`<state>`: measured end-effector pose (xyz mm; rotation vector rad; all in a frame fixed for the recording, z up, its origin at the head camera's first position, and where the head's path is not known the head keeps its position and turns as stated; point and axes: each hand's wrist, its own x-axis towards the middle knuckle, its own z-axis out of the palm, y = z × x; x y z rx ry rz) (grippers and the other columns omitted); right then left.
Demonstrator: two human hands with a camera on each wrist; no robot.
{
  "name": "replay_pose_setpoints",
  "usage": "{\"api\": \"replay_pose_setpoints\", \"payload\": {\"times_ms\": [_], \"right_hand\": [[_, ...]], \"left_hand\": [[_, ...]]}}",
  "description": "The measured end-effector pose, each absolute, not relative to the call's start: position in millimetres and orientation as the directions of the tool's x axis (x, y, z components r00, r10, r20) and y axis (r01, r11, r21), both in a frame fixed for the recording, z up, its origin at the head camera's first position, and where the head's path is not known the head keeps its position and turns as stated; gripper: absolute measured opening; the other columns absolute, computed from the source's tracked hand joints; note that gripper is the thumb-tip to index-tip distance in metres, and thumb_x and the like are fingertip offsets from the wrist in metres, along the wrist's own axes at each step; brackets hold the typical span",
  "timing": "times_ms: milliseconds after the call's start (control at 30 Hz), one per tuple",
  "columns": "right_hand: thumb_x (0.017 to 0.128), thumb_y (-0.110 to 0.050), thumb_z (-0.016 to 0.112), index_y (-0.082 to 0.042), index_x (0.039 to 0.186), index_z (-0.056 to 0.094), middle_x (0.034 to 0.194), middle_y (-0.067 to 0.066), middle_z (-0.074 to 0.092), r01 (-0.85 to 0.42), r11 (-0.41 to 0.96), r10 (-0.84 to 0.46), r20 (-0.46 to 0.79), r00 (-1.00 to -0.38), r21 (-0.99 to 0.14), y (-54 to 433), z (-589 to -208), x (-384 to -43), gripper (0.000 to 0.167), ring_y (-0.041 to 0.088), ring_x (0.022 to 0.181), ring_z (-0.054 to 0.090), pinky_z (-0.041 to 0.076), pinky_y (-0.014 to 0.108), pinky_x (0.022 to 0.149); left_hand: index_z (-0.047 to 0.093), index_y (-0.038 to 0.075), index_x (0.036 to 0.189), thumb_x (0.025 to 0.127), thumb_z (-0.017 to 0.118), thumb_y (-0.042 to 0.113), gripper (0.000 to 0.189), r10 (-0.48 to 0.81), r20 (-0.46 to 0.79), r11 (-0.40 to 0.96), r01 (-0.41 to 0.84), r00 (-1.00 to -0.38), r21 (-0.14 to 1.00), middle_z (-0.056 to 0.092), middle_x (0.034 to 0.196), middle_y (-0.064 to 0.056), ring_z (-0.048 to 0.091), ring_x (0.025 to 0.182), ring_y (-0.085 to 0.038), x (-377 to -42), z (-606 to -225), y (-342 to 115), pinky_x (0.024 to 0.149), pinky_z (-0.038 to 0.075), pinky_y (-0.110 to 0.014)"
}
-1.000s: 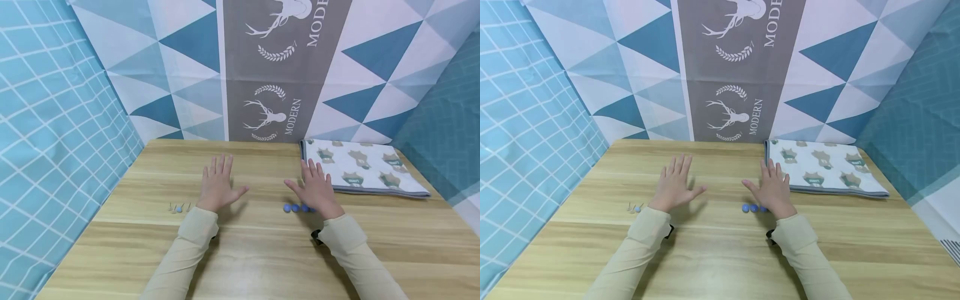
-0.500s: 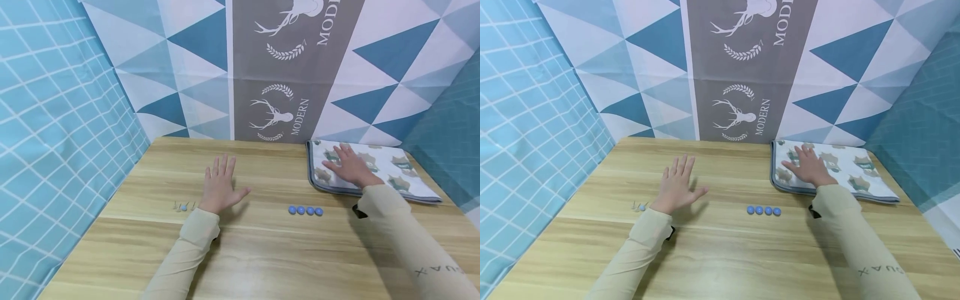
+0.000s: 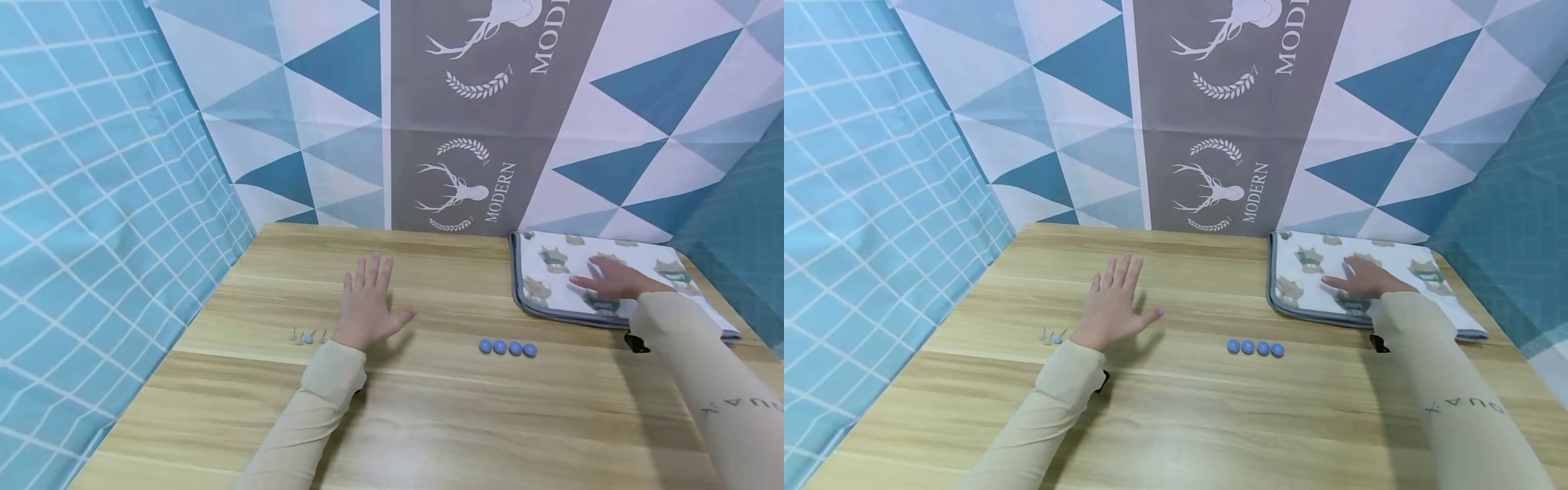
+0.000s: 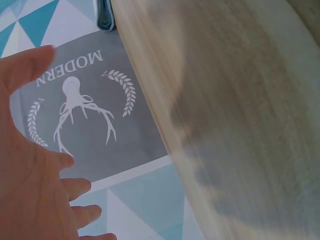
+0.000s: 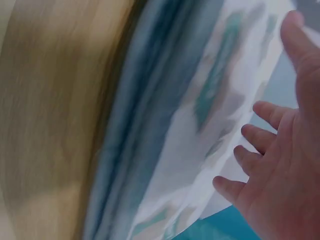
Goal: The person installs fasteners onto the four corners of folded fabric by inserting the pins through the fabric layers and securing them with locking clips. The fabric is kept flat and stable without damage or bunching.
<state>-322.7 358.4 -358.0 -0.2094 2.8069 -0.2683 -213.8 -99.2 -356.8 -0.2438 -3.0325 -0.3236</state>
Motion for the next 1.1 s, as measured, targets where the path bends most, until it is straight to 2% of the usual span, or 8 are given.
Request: {"api": "replay_pose_setpoints", "payload": {"times_ms": [200, 300, 433, 667, 867, 1100], "right_hand": [[0.085, -0.070, 0.050, 0.013, 0.147, 0.008, 0.148, 0.041, 0.013, -0.092, 0.976, -0.153, -0.322, -0.935, -0.196, 383.4, -366.8, -319.0, 0.112, 0.060, 0.135, 0.013, 0.017, 0.072, 0.109], [0.083, -0.068, 0.055, 0.012, 0.148, 0.008, 0.149, 0.041, 0.013, -0.107, 0.975, -0.162, -0.297, -0.941, -0.195, 389.8, -373.8, -316.1, 0.113, 0.061, 0.135, 0.014, 0.020, 0.072, 0.108], [0.084, -0.067, 0.055, 0.015, 0.146, 0.012, 0.148, 0.042, 0.015, -0.123, 0.976, -0.169, -0.266, -0.949, -0.181, 386.2, -382.1, -317.2, 0.111, 0.059, 0.135, 0.016, 0.023, 0.070, 0.109], [0.087, -0.066, 0.050, 0.018, 0.142, 0.024, 0.144, 0.045, 0.022, -0.171, 0.979, -0.193, -0.235, -0.953, -0.108, 365.0, -385.2, -322.2, 0.104, 0.058, 0.134, 0.024, 0.030, 0.067, 0.107], [0.085, -0.074, 0.045, 0.013, 0.145, 0.023, 0.146, 0.044, 0.021, -0.173, 0.982, -0.188, -0.251, -0.950, -0.079, 338.5, -384.0, -320.0, 0.107, 0.057, 0.136, 0.023, 0.031, 0.066, 0.107], [0.082, -0.077, 0.045, 0.009, 0.145, 0.030, 0.144, 0.038, 0.033, -0.202, 0.979, -0.205, -0.219, -0.954, -0.036, 291.6, -378.9, -313.1, 0.107, 0.053, 0.134, 0.033, 0.038, 0.062, 0.104]], "left_hand": [[0.014, 0.014, 0.155, 0.084, 0.055, 0.065, 0.097, 0.159, 0.166, 0.958, 0.193, -0.973, 0.214, 0.011, 0.163, -0.010, 0.009, 0.151, -0.037, -214.3, -358.3, -96.1, 0.121, 0.013, -0.060], [0.012, 0.015, 0.156, 0.084, 0.054, 0.066, 0.098, 0.161, 0.160, 0.956, 0.194, -0.974, 0.218, 0.009, 0.163, -0.009, 0.007, 0.151, -0.037, -214.6, -357.7, -96.4, 0.121, 0.012, -0.060], [0.012, 0.015, 0.156, 0.084, 0.054, 0.067, 0.098, 0.150, 0.150, 0.960, 0.180, -0.977, 0.214, 0.009, 0.163, -0.009, 0.008, 0.151, -0.037, -213.2, -357.8, -97.4, 0.121, 0.013, -0.060], [0.012, 0.014, 0.156, 0.084, 0.052, 0.068, 0.098, 0.149, 0.139, 0.962, 0.176, -0.979, 0.208, 0.009, 0.163, -0.009, 0.009, 0.151, -0.037, -212.1, -358.4, -98.2, 0.121, 0.013, -0.059], [0.014, 0.013, 0.155, 0.083, 0.054, 0.065, 0.098, 0.150, 0.161, 0.961, 0.182, -0.975, 0.210, 0.013, 0.163, -0.011, 0.010, 0.151, -0.037, -211.3, -359.2, -99.2, 0.120, 0.015, -0.059], [0.014, 0.012, 0.155, 0.083, 0.055, 0.066, 0.099, 0.146, 0.150, 0.960, 0.177, -0.978, 0.218, 0.011, 0.163, -0.012, 0.009, 0.151, -0.038, -210.6, -357.0, -99.6, 0.121, 0.013, -0.059]]}}
